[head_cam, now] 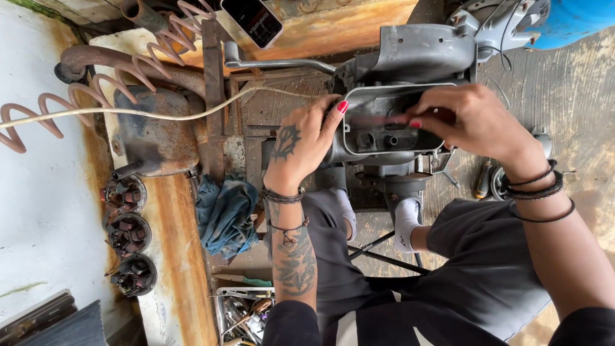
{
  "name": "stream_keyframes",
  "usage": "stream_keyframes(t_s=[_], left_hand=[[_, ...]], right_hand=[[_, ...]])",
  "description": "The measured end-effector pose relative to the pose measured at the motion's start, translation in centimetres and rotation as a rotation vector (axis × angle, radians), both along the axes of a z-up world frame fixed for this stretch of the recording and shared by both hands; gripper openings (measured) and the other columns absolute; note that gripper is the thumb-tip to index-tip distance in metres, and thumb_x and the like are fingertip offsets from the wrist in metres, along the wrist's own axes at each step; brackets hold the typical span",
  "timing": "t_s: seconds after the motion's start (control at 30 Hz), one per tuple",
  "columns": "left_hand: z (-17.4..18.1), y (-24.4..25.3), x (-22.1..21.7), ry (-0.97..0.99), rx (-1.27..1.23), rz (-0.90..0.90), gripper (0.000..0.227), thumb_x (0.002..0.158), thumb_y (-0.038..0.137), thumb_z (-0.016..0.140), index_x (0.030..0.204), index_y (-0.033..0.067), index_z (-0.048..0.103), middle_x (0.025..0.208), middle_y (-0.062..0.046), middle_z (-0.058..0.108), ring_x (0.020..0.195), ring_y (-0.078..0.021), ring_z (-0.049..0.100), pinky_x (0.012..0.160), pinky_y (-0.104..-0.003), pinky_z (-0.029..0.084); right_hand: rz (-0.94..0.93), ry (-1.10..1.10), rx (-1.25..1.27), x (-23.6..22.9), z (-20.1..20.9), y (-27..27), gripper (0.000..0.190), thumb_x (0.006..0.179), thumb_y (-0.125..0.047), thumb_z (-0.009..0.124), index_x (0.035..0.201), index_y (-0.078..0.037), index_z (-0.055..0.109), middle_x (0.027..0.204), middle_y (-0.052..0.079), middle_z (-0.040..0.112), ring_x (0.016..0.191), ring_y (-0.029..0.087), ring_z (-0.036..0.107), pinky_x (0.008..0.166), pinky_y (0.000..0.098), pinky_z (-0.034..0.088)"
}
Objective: The person cleans the interior of a disassembled mechanical housing using a red-handled brush. They scrub various internal surfaces and crevices while holding the part steady with their other hand. The task is performed in a workshop setting with tools and parts visible nearby.
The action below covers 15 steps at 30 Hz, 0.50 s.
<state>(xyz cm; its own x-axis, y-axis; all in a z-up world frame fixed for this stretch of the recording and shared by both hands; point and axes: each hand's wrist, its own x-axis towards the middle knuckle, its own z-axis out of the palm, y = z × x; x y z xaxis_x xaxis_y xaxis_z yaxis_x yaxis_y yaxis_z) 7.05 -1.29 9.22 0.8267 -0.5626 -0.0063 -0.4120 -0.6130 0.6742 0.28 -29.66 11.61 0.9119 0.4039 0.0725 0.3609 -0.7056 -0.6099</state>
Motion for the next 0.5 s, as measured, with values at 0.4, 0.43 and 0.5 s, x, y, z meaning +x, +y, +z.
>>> stream_keyframes(t_s=[0.4, 0.43, 0.5], left_hand=[[-0.1, -0.1, -0.1, 0.000, -0.007, 0.008, 0.061, 0.104, 0.052, 0.030, 0.121, 0.0067, 0.068, 0.062, -0.006, 0.064, 0.051, -0.0219, 0.060, 0.049, -0.037, 0.043], [-0.1, -0.2, 0.0, -0.004, -0.008, 0.011, 0.061, 0.104, 0.052, 0.030, 0.121, 0.0067, 0.068, 0.062, -0.006, 0.064, 0.051, -0.0219, 0.060, 0.049, -0.037, 0.043], [-0.3, -0.1, 0.0, 0.003, -0.022, -0.006, 0.061, 0.105, 0.052, 0.030, 0.118, 0.0068, 0.068, 0.063, -0.005, 0.063, 0.051, -0.0208, 0.059, 0.047, -0.036, 0.041]], right_hand=[[-0.009, 0.126, 0.031, -0.5, 0.2, -0.8, 0.005, 0.096, -0.008, 0.072, 0.097, -0.004, 0.071, 0.074, 0.005, 0.070, 0.056, 0.016, 0.066, 0.057, 0.0309, 0.052], [-0.006, 0.122, 0.029, -0.5, 0.0, -0.9, 0.005, 0.096, -0.008, 0.072, 0.097, -0.004, 0.071, 0.074, 0.005, 0.070, 0.056, 0.016, 0.066, 0.057, 0.0309, 0.052], [-0.022, -0.031, 0.005, -0.7, -0.6, -1.0, 0.004, 0.098, -0.004, 0.072, 0.101, -0.001, 0.072, 0.089, 0.010, 0.074, 0.072, 0.024, 0.068, 0.064, 0.0365, 0.050]])
